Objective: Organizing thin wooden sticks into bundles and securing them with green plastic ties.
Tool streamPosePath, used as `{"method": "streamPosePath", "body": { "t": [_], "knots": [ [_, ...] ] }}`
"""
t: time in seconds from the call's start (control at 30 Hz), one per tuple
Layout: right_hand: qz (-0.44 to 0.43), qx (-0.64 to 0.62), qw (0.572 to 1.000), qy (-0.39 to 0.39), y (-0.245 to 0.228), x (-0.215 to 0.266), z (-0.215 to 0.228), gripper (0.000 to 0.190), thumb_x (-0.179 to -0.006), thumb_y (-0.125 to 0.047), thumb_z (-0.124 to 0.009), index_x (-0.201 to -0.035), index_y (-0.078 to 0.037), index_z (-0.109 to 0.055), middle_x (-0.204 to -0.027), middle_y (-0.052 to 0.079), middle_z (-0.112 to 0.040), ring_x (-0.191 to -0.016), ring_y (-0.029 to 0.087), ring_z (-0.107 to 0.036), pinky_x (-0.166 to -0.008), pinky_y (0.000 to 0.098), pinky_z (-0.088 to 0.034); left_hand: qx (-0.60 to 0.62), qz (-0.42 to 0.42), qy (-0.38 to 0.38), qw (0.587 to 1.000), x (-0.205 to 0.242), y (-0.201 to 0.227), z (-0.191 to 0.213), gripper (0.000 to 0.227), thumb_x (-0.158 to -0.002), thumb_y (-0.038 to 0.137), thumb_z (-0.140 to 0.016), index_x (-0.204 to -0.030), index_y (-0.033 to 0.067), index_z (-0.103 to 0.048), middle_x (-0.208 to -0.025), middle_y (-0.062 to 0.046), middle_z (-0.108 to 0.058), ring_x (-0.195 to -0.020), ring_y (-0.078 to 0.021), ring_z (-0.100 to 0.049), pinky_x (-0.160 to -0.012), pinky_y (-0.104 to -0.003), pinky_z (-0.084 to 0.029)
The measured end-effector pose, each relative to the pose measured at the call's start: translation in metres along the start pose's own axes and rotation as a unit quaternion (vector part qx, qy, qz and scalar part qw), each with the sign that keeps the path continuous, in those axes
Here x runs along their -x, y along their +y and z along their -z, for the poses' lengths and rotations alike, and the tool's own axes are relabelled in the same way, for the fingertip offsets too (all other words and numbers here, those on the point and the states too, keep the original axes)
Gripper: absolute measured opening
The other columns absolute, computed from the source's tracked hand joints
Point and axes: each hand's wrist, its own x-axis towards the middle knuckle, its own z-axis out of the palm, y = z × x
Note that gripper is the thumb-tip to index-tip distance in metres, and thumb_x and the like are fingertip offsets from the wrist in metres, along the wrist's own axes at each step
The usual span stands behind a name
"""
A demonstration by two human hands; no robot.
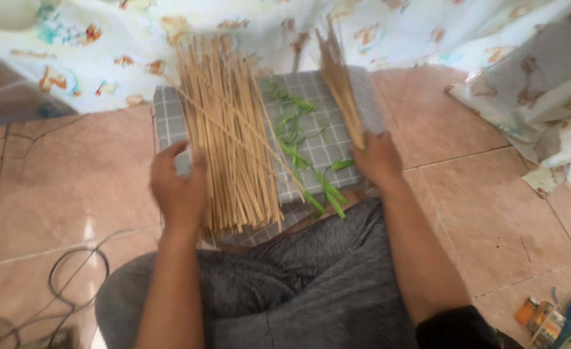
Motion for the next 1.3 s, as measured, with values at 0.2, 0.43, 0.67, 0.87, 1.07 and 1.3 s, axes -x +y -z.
{"method": "streamPosePath", "body": {
  "t": [0.2, 0.43, 0.67, 0.87, 1.07, 1.3],
  "knots": [
    [0.027, 0.041, 0.999, 0.011, -0.012, 0.006, 0.009, 0.062, -0.094, -0.034, -0.067, -0.145, 0.0, -0.059, -0.124, 0.029, -0.06, -0.114, 0.048, -0.065, -0.092, 0.0577, -0.053, -0.039, 0.079, -0.172, 0.981, 0.001, 0.048, 0.031, 0.052, -0.101, 0.042, -0.065, -0.135, 0.0031, -0.06, -0.129, -0.023, -0.056, -0.13, -0.0452, -0.052, -0.103, -0.058, -0.043],
    [0.063, 0.108, 0.987, 0.101, -0.024, 0.022, 0.015, 0.058, -0.09, -0.032, -0.072, -0.139, -0.001, -0.064, -0.122, 0.028, -0.063, -0.114, 0.047, -0.064, -0.093, 0.0566, -0.048, -0.125, 0.159, -0.184, 0.962, -0.006, 0.042, 0.027, 0.047, -0.099, 0.04, -0.067, -0.13, 0.0042, -0.066, -0.116, -0.022, -0.063, -0.108, -0.0402, -0.065, -0.083, -0.053, -0.053],
    [0.299, -0.071, 0.943, 0.13, -0.102, 0.065, 0.004, 0.036, -0.094, -0.026, -0.073, -0.122, -0.004, -0.07, -0.094, 0.018, -0.067, -0.094, 0.042, -0.068, -0.084, 0.052, -0.052, -0.168, 0.201, -0.248, 0.933, -0.012, 0.041, 0.023, 0.054, -0.096, 0.037, -0.068, -0.131, -0.0044, -0.064, -0.112, -0.032, -0.065, -0.102, -0.0477, -0.068, -0.075, -0.056, -0.056],
    [0.252, -0.069, 0.962, -0.078, -0.139, 0.083, -0.017, 0.04, -0.093, -0.021, -0.065, -0.132, -0.012, -0.068, -0.091, 0.014, -0.075, -0.092, 0.039, -0.072, -0.079, 0.0491, -0.056, -0.203, 0.201, -0.272, 0.919, -0.012, 0.035, 0.018, 0.057, -0.095, 0.041, -0.069, -0.132, -0.002, -0.065, -0.114, -0.029, -0.066, -0.105, -0.0463, -0.069, -0.077, -0.055, -0.057],
    [0.25, -0.132, 0.957, -0.062, -0.134, 0.091, -0.034, 0.039, -0.089, -0.025, -0.068, -0.127, -0.017, -0.071, -0.094, 0.008, -0.076, -0.084, 0.033, -0.073, -0.075, 0.0456, -0.057, -0.172, 0.219, -0.279, 0.919, -0.017, 0.04, 0.021, 0.048, -0.1, 0.028, -0.061, -0.13, -0.0088, -0.063, -0.112, -0.032, -0.066, -0.106, -0.0499, -0.067, -0.081, -0.058, -0.056],
    [0.258, -0.148, 0.949, -0.101, -0.147, 0.096, -0.038, 0.042, -0.091, -0.031, -0.07, -0.129, -0.014, -0.071, -0.096, 0.008, -0.074, -0.086, 0.031, -0.071, -0.074, 0.0423, -0.056, -0.188, 0.226, -0.278, 0.914, -0.023, 0.024, 0.013, 0.049, -0.101, 0.034, -0.059, -0.123, -0.0085, -0.068, -0.102, -0.029, -0.069, -0.098, -0.0461, -0.071, -0.074, -0.053, -0.059]
  ]
}}
